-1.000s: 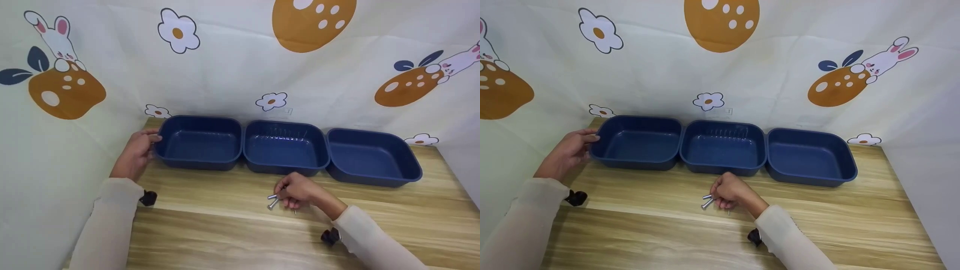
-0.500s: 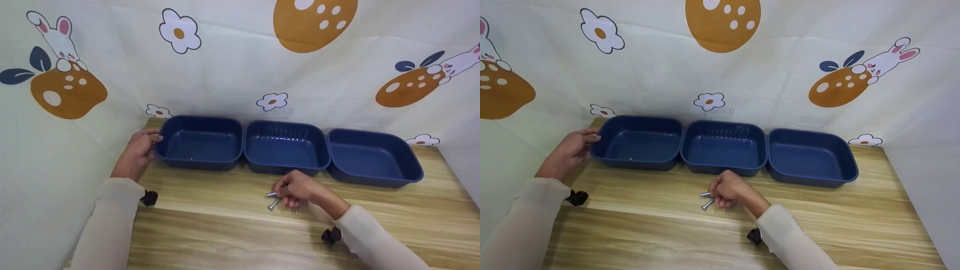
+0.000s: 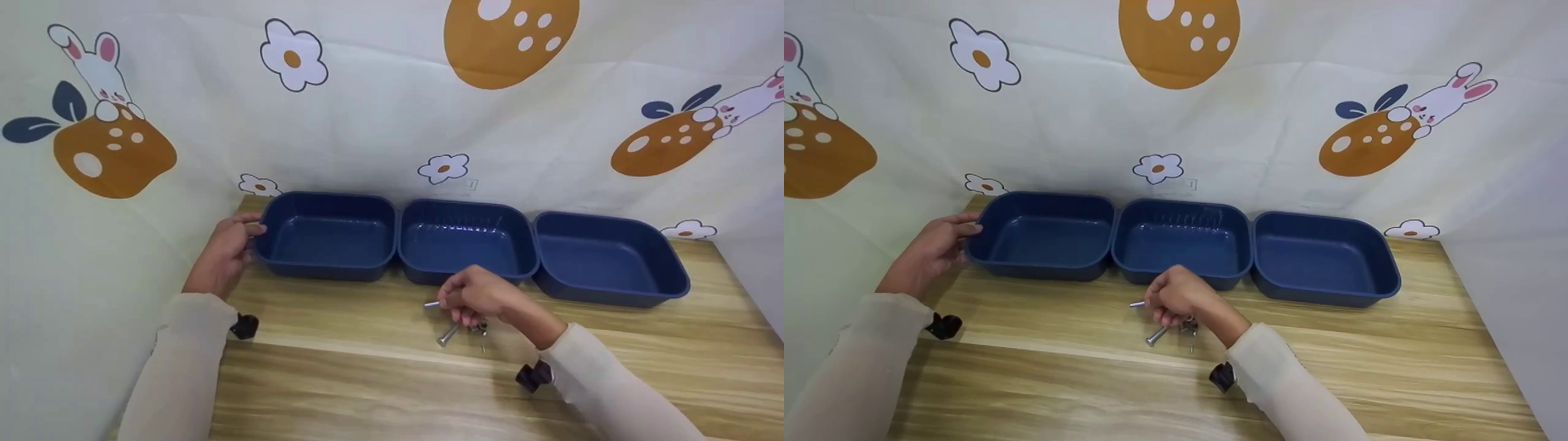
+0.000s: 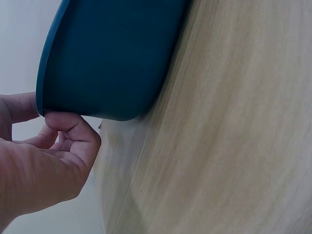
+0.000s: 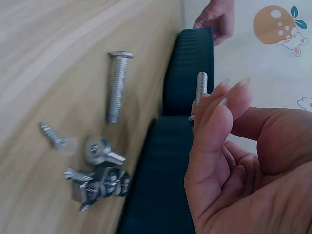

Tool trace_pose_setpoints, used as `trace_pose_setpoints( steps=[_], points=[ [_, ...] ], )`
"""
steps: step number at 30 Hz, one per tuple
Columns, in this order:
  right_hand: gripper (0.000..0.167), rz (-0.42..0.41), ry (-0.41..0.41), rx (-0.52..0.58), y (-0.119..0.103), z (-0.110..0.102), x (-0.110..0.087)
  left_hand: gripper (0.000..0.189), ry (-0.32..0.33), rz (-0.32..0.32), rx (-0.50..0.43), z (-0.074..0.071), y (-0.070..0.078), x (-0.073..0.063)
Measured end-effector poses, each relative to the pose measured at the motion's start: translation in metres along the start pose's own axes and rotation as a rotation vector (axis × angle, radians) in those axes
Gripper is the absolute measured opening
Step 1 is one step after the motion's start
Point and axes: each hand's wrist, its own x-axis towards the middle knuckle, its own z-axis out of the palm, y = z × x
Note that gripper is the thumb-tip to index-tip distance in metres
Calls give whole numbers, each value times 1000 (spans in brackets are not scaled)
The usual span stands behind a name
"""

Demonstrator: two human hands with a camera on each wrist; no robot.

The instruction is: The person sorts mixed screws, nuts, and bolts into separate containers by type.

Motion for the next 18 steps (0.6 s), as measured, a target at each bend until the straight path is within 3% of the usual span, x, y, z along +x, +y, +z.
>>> trace_pose_setpoints(
  steps=[11, 18],
  points=[
    [11, -26, 107, 157, -30, 2, 13, 35, -1, 2, 12, 1, 2, 0],
    [15, -79, 133, 280, -42, 4, 29, 38, 27, -27, 32, 1, 2, 0]
  ],
)
